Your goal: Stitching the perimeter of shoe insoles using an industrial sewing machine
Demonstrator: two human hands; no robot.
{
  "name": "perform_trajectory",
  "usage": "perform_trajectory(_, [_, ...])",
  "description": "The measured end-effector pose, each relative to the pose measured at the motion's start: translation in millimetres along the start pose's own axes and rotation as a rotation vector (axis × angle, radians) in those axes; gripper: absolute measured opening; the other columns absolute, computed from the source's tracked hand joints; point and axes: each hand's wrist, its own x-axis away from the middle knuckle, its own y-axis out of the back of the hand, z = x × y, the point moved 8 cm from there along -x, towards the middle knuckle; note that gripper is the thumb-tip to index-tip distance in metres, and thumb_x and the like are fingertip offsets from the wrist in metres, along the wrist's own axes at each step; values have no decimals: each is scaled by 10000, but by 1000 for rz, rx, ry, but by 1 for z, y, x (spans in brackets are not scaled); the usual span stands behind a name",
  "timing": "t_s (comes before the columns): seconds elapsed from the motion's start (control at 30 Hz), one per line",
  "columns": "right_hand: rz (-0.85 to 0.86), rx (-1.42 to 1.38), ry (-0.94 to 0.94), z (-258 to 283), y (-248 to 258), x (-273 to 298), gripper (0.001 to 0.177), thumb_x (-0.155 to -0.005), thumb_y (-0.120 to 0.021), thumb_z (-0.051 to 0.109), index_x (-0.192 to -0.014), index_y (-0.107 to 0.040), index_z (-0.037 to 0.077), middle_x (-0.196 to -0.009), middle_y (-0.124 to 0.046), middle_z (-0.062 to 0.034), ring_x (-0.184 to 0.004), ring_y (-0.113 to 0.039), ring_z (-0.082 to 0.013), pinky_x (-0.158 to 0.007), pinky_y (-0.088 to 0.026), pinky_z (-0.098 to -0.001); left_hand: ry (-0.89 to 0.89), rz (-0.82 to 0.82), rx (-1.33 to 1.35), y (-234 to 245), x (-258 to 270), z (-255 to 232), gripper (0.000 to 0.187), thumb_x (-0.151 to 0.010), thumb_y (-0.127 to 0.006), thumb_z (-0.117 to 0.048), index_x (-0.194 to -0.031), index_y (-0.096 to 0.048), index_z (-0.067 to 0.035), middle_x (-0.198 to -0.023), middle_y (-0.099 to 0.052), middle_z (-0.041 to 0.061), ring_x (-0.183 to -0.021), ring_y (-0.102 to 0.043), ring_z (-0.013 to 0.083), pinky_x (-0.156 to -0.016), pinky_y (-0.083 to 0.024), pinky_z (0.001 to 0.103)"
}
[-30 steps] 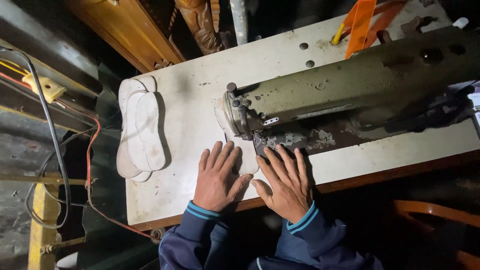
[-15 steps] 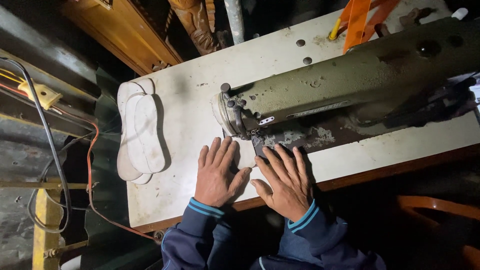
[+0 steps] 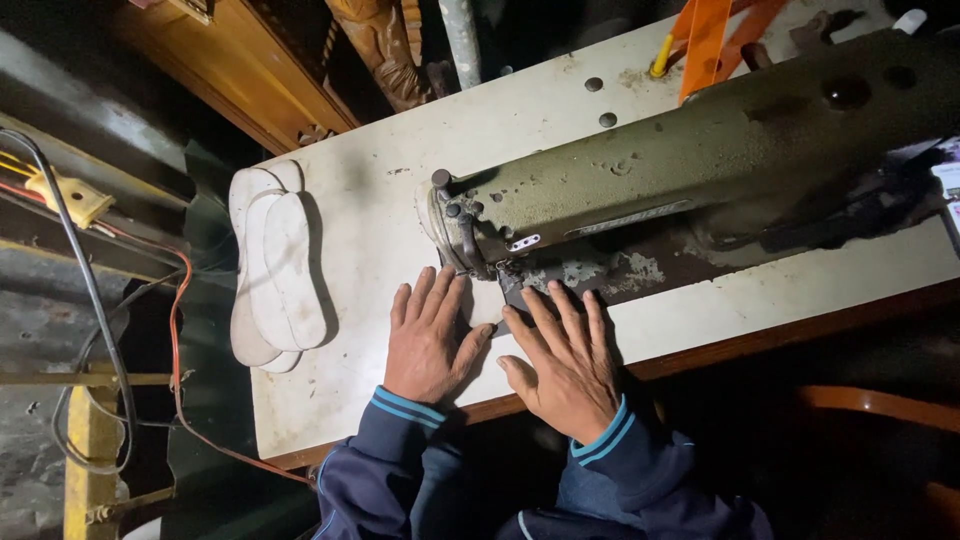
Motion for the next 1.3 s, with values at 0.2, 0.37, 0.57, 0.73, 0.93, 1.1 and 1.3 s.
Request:
perform_trajectory(0.2, [28, 12, -19, 3, -1, -5, 541, -1040, -422, 447, -1447, -555, 116, -1512, -484, -236, -1471, -351, -465, -1205, -146, -690, -8, -22, 1, -5, -3, 6, 754, -977, -540, -590, -1543, -446, -101, -1585, -447, 151, -1511, -320, 357, -1227, -163, 593])
perform_trajectory(0.37, [23, 9, -16, 1, -7, -6, 547, -1033, -416, 421, -1462, -535, 103, -1517, -473, -248, -1476, -343, -469, -1207, -142, -686, -36, 1, 31, 0, -8, 14, 711, -995, -508, -563, -1523, -468, -89, -1594, -431, 169, -1518, -301, 377, -1217, -175, 600])
perform_trajectory(0.57, [-9, 30, -20, 1, -3, -9, 547, -1031, -401, 409, -1470, -527, 109, -1522, -468, -241, -1479, -345, -459, -1210, -146, -670, -148, 36, -129, -3, -49, 56, 677, -873, -622, -230, -1523, -469, -120, -1630, -375, 158, -1522, -286, 406, -1181, -269, 615])
perform_trajectory(0.73, [-44, 25, -21, 2, 0, -11, 546, -1026, -408, 415, -1458, -541, 109, -1536, -461, -232, -1488, -340, -453, -1212, -158, -662, -231, 60, -242, -22, -71, 76, 656, -884, -586, -311, -1515, -486, -163, -1644, -362, 121, -1559, -231, 363, -1213, -220, 594])
perform_trajectory(0.93, [-115, 104, -33, 1, 5, -11, 626, -955, -494, 423, -1520, -504, 153, -1574, -483, -132, -1482, -394, -379, -1249, -223, -586, -184, -79, -185, -2, -42, 68, 378, -1065, -441, -398, -1303, -657, -200, -1598, -434, 171, -1522, -307, 407, -1209, -226, 608])
perform_trajectory(1.1, [-131, 112, -41, 2, 8, -14, 590, -958, -493, 419, -1483, -555, 156, -1560, -505, -133, -1479, -404, -372, -1250, -209, -573, -72, -185, -187, 9, -17, 66, 453, -1050, -496, -451, -1414, -618, -210, -1581, -483, 128, -1513, -356, 378, -1182, -282, 609])
perform_trajectory(1.3, [-101, 84, -62, 0, 3, -13, 602, -943, -503, 403, -1501, -526, 178, -1594, -455, -126, -1503, -356, -373, -1252, -194, -586, -5, -178, -185, 7, -4, 70, 500, -1049, -475, -488, -1501, -539, -283, -1587, -480, 133, -1514, -360, 389, -1192, -277, 598])
